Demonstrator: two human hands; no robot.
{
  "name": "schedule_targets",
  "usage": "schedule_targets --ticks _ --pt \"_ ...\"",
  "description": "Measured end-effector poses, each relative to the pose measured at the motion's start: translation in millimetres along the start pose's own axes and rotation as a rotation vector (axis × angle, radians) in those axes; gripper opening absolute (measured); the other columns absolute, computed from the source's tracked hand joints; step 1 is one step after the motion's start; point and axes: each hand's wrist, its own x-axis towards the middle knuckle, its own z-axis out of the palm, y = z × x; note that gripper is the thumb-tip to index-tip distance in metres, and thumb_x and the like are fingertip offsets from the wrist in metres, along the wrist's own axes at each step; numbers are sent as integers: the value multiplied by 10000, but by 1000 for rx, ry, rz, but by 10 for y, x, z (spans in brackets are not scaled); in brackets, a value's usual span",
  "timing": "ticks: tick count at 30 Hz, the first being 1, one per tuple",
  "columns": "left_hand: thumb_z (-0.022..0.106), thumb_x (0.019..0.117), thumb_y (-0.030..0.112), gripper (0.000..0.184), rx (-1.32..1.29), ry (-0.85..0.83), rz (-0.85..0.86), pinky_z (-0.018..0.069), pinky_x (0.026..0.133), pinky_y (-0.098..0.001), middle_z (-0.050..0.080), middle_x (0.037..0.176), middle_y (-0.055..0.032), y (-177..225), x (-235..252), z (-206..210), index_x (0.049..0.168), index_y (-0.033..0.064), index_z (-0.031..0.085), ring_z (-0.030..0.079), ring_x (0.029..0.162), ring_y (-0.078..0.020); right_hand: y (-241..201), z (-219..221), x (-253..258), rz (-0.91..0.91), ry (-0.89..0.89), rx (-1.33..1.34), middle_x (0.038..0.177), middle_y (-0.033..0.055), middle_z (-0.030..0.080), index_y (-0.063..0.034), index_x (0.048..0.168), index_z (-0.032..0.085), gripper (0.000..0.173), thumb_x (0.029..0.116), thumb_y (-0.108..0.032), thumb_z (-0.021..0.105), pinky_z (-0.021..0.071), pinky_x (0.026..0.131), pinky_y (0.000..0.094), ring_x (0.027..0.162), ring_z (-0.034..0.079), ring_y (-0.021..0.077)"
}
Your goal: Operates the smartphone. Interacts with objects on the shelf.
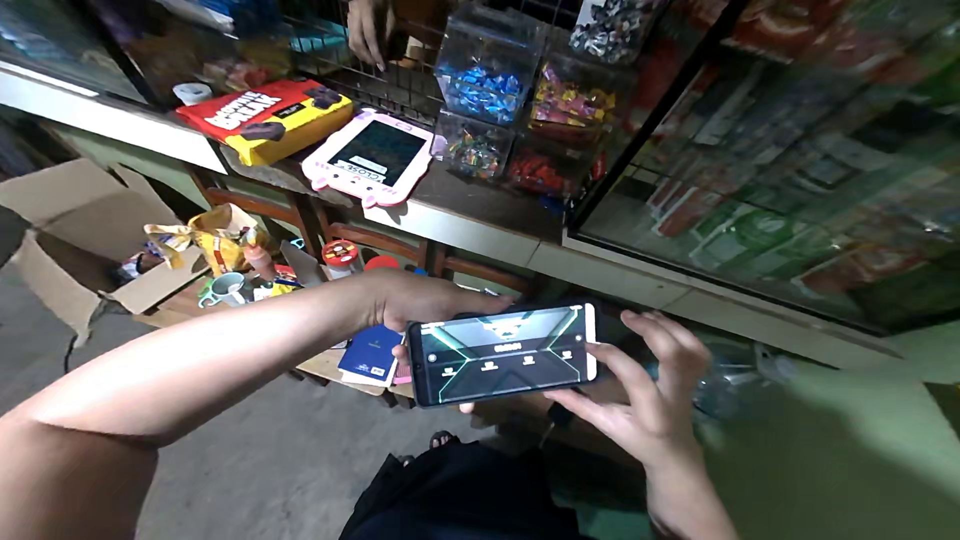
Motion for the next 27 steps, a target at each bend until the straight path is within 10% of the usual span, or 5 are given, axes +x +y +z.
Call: schedule_targets --ticks 27 --pt "313 1039 630 571 18 84 -62 442 403 -219 680 829 -35 52 -68 -32 1126 183 657 602 545 -76 23 127 24 16 39 -7 1312 -7 492 -263 1265 572 611 845 -691 690 218 1208 339 1374 388 120"
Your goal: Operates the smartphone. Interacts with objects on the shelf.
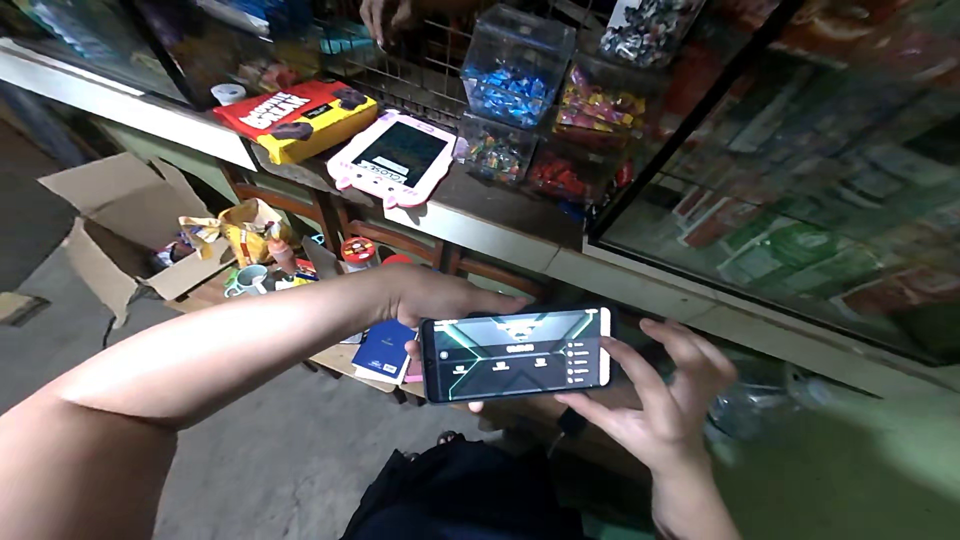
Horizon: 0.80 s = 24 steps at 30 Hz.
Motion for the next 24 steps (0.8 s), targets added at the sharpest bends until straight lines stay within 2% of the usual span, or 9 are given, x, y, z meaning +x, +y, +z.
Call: schedule_targets --ticks 3,7,10,12,15,18,21,24 --pt "305 1055 600 556 -36 -47 37 472 407 -220 711 868 -35 -36 9 -30 1142 186 666 648 580 -78 -7 25 -10 -10 23 8 1304 -12 490 -261 1243 579 585 844 -669 708 228 1202 338 1366 393 117" --pt "321 1063 580 543 -128 -64 70 489 427 -201 711 838 -31 -76 7 -29 1092 165 670 675 611 -71 -10 57 -47 -78 82 57 1267 -15 494 -257 1145 618 405 890 -548 738 276 1190 359 1319 432 93" --pt "313 1053 598 564 -98 -70 39 493 419 -218 724 870 -48 -35 -2 -39 1118 172 676 673 605 -86 -5 54 -79 -129 117 61 1243 -15 494 -241 1081 644 316 903 -478 753 297 1181 377 1274 460 95" --pt "317 1040 622 583 -74 -60 11 472 407 -220 733 885 -59 -8 -3 -39 1123 178 686 669 594 -96 -9 51 -95 -151 142 47 1216 -11 499 -220 1038 650 293 900 -452 766 297 1180 384 1250 468 108" --pt "322 1048 606 549 -69 -59 32 454 383 -205 717 845 -33 -8 -4 -25 1121 192 676 644 557 -71 -15 36 -100 -160 167 36 1168 -23 501 -216 1009 648 280 901 -445 767 308 1166 366 1179 487 94" --pt "330 1055 588 532 -71 -64 63 467 405 -206 713 859 -24 -7 4 -18 1141 192 675 649 585 -67 -16 26 -110 -169 183 26 1126 -17 500 -208 991 645 267 907 -431 764 326 1138 359 1097 504 92" --pt "357 1057 575 511 -106 -82 80 492 430 -196 718 866 -26 -20 16 -13 1145 178 667 680 625 -64 -11 27 -125 -177 192 38 1121 -9 495 -190 971 653 265 895 -409 782 331 1134 366 1074 505 99" --pt "389 1036 610 521 -85 -53 70 462 408 -181 720 850 -17 -42 39 -27 1145 192 680 666 603 -46 -11 33 -130 -172 204 42 1109 -16 496 -192 986 655 274 886 -408 792 327 1142 359 1078 505 93"
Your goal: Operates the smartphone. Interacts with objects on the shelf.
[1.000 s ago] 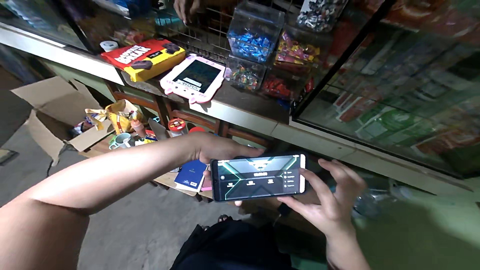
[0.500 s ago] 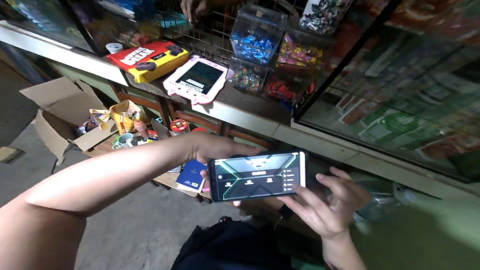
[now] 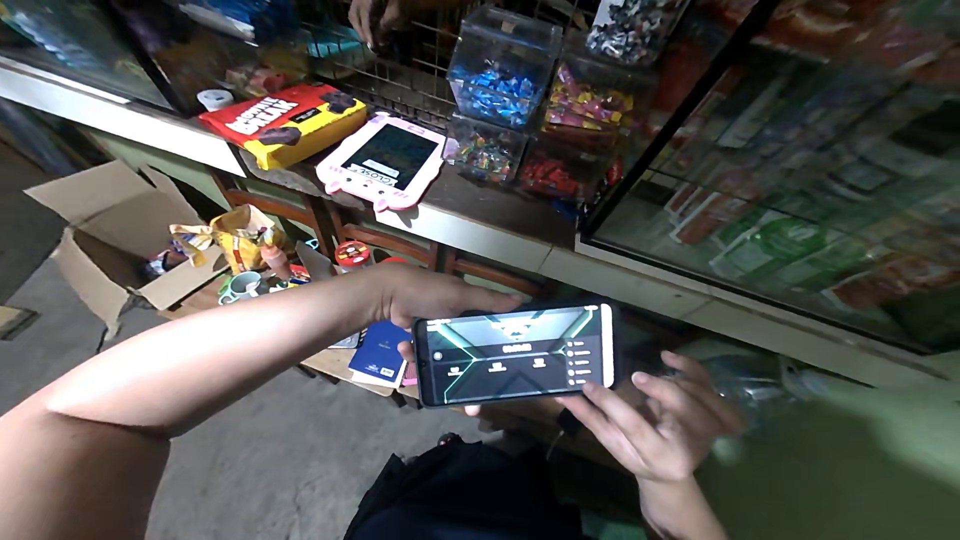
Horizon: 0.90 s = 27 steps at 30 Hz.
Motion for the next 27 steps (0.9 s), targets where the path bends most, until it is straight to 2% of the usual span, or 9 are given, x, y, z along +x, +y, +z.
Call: schedule_targets --ticks 5,8,11,15,17,19,22,24,27 --pt "313 1061 583 536 62 -24 -5 482 420 -202 724 896 -27 71 -17 6 1194 199 663 661 606 -65 8 9 -22 -4 8 -9 1097 -8 499 -197 1004 656 277 886 -408 791 342 1124 367 1053 511 99" --pt "306 1062 583 544 58 -22 -11 488 420 -209 725 890 -27 82 -15 2 1160 192 672 672 619 -69 13 21 -27 6 -2 -8 1078 -5 497 -197 999 675 255 900 -409 776 341 1111 364 1012 509 101" --pt "297 1053 607 571 56 2 -49 442 394 -194 715 835 -15 114 -13 20 1068 183 680 648 579 -55 11 34 -37 26 1 -11 1081 -7 497 -201 1003 659 260 902 -413 771 341 1118 363 1018 514 97" --pt "308 1056 597 560 50 -27 -32 448 389 -192 717 842 -22 106 5 -9 1071 182 684 653 583 -52 16 41 -49 42 27 3 1107 -17 497 -211 1030 624 319 869 -420 804 353 1118 369 1086 514 95" --pt "299 1069 573 536 65 -53 -9 476 408 -185 727 861 -6 95 21 -30 1086 194 678 677 619 -38 1 46 -62 105 12 42 1205 -23 508 -231 1118 600 402 854 -449 811 349 1149 364 1234 487 102" --pt "301 1064 581 558 70 -48 -25 505 427 -219 724 869 -23 109 30 -29 1091 172 680 690 642 -71 -4 52 -63 225 -63 160 1417 -31 457 -284 1306 519 591 838 -492 814 356 1161 329 1386 414 114" --pt "310 1061 587 536 114 -29 -50 497 441 -216 716 901 -14 121 49 2 1155 196 666 683 670 -69 53 81 -51 315 -193 410 1592 -22 365 -377 1505 347 872 803 -451 859 379 1192 352 1471 374 156" --pt "327 1066 567 486 132 -1 -63 478 446 -190 689 894 5 138 54 42 1161 212 645 662 672 -40 67 89 -34 299 -248 454 1595 0 379 -378 1498 343 838 828 -430 844 343 1213 374 1491 352 173" --pt "330 1061 575 507 109 -5 -63 480 431 -199 699 864 -11 114 80 27 1117 197 664 659 626 -53 92 110 -3 218 -268 395 1540 54 421 -336 1403 450 667 856 -430 820 341 1207 396 1481 356 211"
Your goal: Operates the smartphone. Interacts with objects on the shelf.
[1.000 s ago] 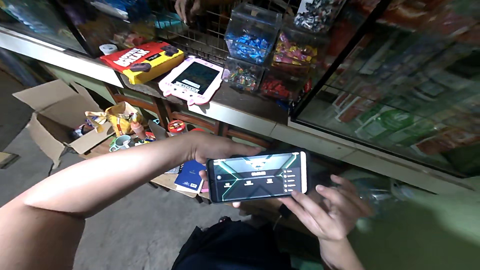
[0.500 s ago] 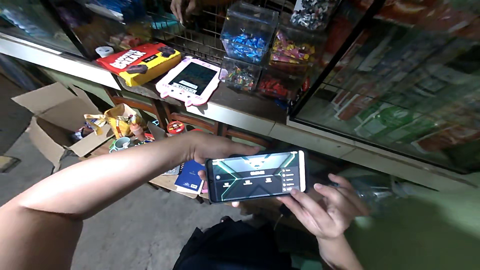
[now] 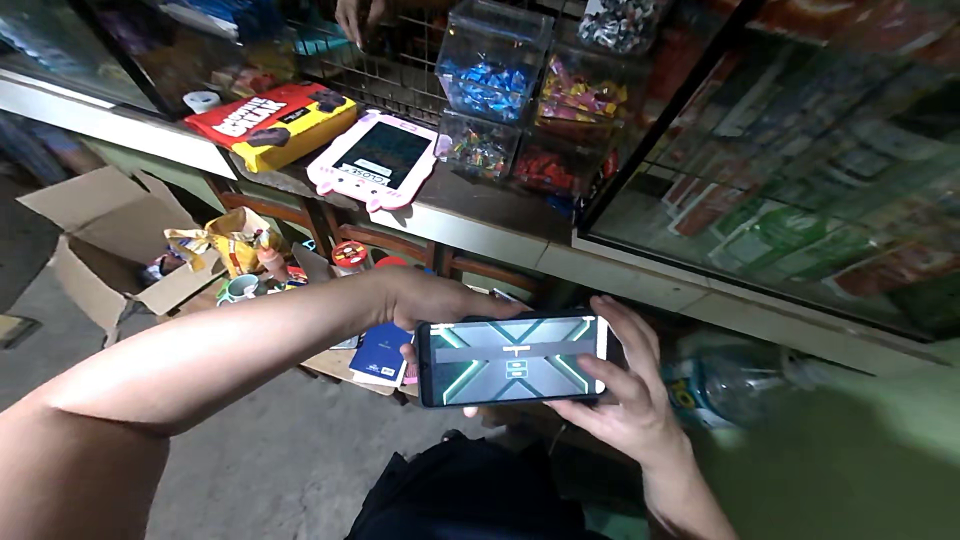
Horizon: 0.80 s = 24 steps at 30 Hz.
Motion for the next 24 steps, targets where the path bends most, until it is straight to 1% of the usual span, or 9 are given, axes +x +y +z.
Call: schedule_targets --ticks 3,5,7,9,12,15,19,21,24 --pt "331 1058 578 520 -48 -23 8 469 405 -187 697 825 -14 -20 15 -31 1102 186 669 646 576 -48 15 -20 34 -28 -20 -61 1489 84 447 -318 1334 539 553 868 -471 794 323 1199 367 1457 366 198" --pt "323 1070 560 500 -94 -24 62 485 442 -181 689 832 11 -60 -24 -72 1071 181 648 657 623 -35 37 -26 35 -42 -3 -93 1449 74 470 -288 1298 538 538 864 -479 792 330 1189 351 1436 385 189" --pt "252 1071 569 579 -141 -9 234 493 437 -184 698 766 18 -200 -53 -117 965 168 655 652 582 -32 71 -29 25 -41 41 -82 1429 61 488 -266 1291 527 573 843 -479 814 362 1172 355 1416 411 187" --pt "215 1018 685 685 -199 -19 452 472 405 -165 671 657 47 -379 2 -123 850 201 669 604 489 -2 96 -38 21 -30 100 -86 1422 51 494 -253 1281 527 601 820 -488 832 390 1156 365 1399 434 188" --pt "417 860 851 658 -264 41 713 542 460 -206 719 830 77 -603 105 -27 1008 258 662 664 603 -13 123 -52 42 -20 177 -134 1412 37 509 -222 1242 538 596 806 -488 845 382 1164 366 1398 437 177" --pt "543 910 699 519 -477 80 1058 601 540 -246 748 1027 72 -811 295 189 1155 265 691 725 754 -38 145 -10 53 -15 209 -164 1384 49 535 -187 1223 548 601 804 -501 841 385 1162 344 1386 454 170" --pt "631 944 424 456 -831 -61 1359 609 575 -280 720 1186 -55 -898 556 350 1360 235 636 741 830 -142 144 101 62 -16 184 -159 1361 73 548 -169 1230 544 614 810 -513 832 393 1151 330 1370 470 178" --pt "652 922 287 359 -919 -6 1380 604 571 -287 743 1107 -70 -923 568 398 1268 199 690 740 790 -150 148 136 73 -23 153 -148 1361 84 545 -178 1239 545 594 827 -507 820 379 1156 334 1377 460 188" --pt "622 879 150 379 -819 211 1347 603 564 -252 750 1085 15 -982 501 461 1238 271 647 738 804 -85 141 207 84 0 108 -85 1430 56 480 -230 1243 549 488 880 -456 785 334 1193 330 1444 376 155"
